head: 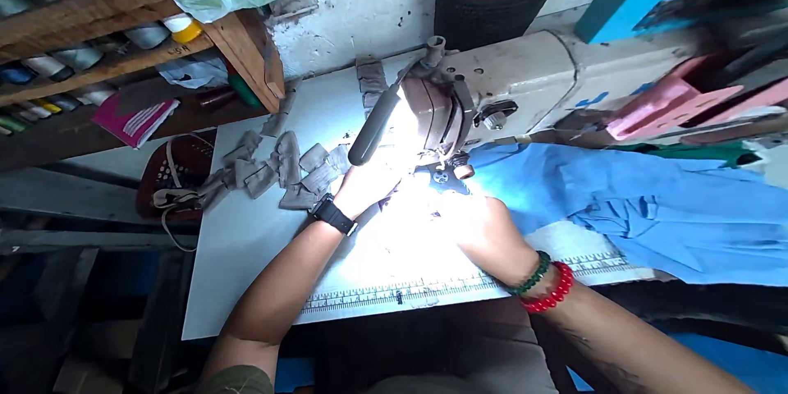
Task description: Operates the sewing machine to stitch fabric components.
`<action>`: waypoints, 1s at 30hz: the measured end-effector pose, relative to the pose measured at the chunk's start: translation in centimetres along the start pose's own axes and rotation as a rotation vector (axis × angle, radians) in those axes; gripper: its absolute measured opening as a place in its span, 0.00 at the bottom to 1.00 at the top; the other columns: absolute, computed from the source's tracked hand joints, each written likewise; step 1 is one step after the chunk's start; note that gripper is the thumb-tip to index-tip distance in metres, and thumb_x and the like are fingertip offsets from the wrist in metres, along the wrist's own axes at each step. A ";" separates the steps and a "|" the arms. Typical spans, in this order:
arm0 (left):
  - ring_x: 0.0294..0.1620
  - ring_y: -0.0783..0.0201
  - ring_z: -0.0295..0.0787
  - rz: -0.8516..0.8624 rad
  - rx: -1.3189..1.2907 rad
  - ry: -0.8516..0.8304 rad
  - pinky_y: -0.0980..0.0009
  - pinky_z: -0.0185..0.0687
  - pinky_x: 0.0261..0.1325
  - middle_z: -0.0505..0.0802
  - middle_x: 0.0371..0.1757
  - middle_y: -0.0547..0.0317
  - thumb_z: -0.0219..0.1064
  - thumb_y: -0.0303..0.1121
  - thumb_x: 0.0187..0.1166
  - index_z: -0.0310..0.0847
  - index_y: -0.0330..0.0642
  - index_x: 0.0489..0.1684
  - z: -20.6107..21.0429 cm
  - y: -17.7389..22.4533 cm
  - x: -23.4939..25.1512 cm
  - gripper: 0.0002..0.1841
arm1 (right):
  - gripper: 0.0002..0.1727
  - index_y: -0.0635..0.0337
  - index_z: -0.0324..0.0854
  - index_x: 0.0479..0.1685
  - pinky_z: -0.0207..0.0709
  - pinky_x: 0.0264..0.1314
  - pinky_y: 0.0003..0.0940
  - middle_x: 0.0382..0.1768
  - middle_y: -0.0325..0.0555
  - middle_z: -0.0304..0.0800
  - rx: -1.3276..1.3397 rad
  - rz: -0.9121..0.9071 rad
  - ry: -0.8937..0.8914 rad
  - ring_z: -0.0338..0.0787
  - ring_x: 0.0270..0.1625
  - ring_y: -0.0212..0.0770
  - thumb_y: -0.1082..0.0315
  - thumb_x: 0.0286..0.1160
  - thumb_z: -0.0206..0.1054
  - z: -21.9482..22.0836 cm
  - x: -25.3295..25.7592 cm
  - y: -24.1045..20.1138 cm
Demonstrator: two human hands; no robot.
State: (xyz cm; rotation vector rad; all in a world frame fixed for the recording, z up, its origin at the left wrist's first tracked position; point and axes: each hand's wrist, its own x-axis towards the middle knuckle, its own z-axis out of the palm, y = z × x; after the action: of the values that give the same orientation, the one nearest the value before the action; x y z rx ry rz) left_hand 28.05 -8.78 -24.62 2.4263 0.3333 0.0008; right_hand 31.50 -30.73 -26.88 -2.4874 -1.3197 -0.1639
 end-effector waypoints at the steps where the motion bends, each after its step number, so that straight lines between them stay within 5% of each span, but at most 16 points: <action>1: 0.24 0.62 0.86 0.025 0.054 0.044 0.58 0.84 0.31 0.87 0.22 0.56 0.66 0.43 0.83 0.85 0.40 0.30 0.0 -0.4 0.5 0.16 | 0.07 0.63 0.90 0.41 0.81 0.34 0.53 0.33 0.54 0.90 -0.021 -0.001 -0.035 0.91 0.35 0.57 0.72 0.75 0.67 -0.1 0.3 0.0; 5: 0.40 0.52 0.90 0.012 0.117 0.188 0.47 0.85 0.45 0.91 0.37 0.49 0.72 0.41 0.76 0.86 0.42 0.40 -0.2 -2.9 1.1 0.11 | 0.17 0.63 0.88 0.47 0.76 0.24 0.48 0.30 0.55 0.87 -0.157 -0.083 0.026 0.89 0.30 0.56 0.58 0.82 0.61 0.5 -0.6 -0.6; 7: 0.38 0.53 0.90 -0.040 0.087 0.164 0.48 0.85 0.42 0.90 0.35 0.49 0.71 0.44 0.77 0.84 0.42 0.38 -1.4 -3.3 0.3 0.13 | 0.15 0.69 0.85 0.51 0.78 0.24 0.48 0.34 0.60 0.87 -0.179 -0.063 0.032 0.90 0.30 0.58 0.66 0.81 0.59 0.3 -1.2 -1.2; 11: 0.27 0.57 0.80 -0.017 0.114 -0.069 0.54 0.75 0.34 0.83 0.23 0.52 0.69 0.40 0.81 0.81 0.38 0.24 -5.1 -0.7 -3.3 0.17 | 0.15 0.69 0.87 0.58 0.85 0.51 0.55 0.54 0.66 0.89 0.037 -0.063 -0.006 0.91 0.54 0.63 0.75 0.76 0.62 0.1 -0.7 -2.7; 15: 0.25 0.63 0.78 0.084 0.040 -0.049 0.63 0.74 0.32 0.82 0.23 0.57 0.69 0.34 0.81 0.81 0.39 0.25 -4.7 -0.2 -5.4 0.13 | 0.17 0.66 0.87 0.61 0.80 0.64 0.62 0.61 0.66 0.88 0.228 -0.029 -0.048 0.86 0.66 0.65 0.68 0.85 0.58 0.6 2.2 -4.6; 20: 0.26 0.64 0.80 0.073 0.012 0.001 0.62 0.77 0.33 0.84 0.24 0.56 0.69 0.33 0.82 0.84 0.38 0.30 -4.4 -0.8 -6.0 0.10 | 0.15 0.66 0.89 0.53 0.82 0.59 0.60 0.51 0.62 0.91 0.336 -0.006 -0.042 0.90 0.58 0.61 0.64 0.84 0.60 1.5 3.2 -4.5; 23: 0.29 0.69 0.81 0.130 -0.093 0.042 0.69 0.79 0.36 0.86 0.28 0.60 0.70 0.34 0.82 0.86 0.40 0.30 -4.1 -1.1 -6.1 0.10 | 0.16 0.56 0.87 0.58 0.83 0.60 0.46 0.49 0.48 0.91 0.648 0.092 -0.035 0.90 0.54 0.42 0.57 0.83 0.64 0.3 2.5 -3.6; 26: 0.33 0.70 0.83 0.215 -0.185 0.072 0.71 0.82 0.40 0.88 0.32 0.60 0.70 0.35 0.81 0.88 0.40 0.32 -2.7 -0.5 -6.1 0.10 | 0.12 0.53 0.88 0.49 0.82 0.46 0.32 0.36 0.36 0.89 0.841 0.134 -0.059 0.86 0.39 0.28 0.55 0.81 0.69 -0.1 2.0 -2.7; 30: 0.35 0.71 0.85 0.215 -0.171 0.146 0.71 0.83 0.42 0.90 0.34 0.61 0.72 0.36 0.80 0.90 0.42 0.36 -2.3 0.3 -6.2 0.08 | 0.11 0.58 0.83 0.55 0.81 0.43 0.43 0.35 0.45 0.86 0.725 0.204 0.027 0.85 0.37 0.39 0.65 0.82 0.64 -1.3 0.9 -1.2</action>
State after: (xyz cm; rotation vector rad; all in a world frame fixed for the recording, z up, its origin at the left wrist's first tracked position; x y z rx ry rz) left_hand 21.91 -8.97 -22.11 2.2848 0.1292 0.2907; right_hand 31.13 -29.80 -25.19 -1.9574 -0.8854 0.2813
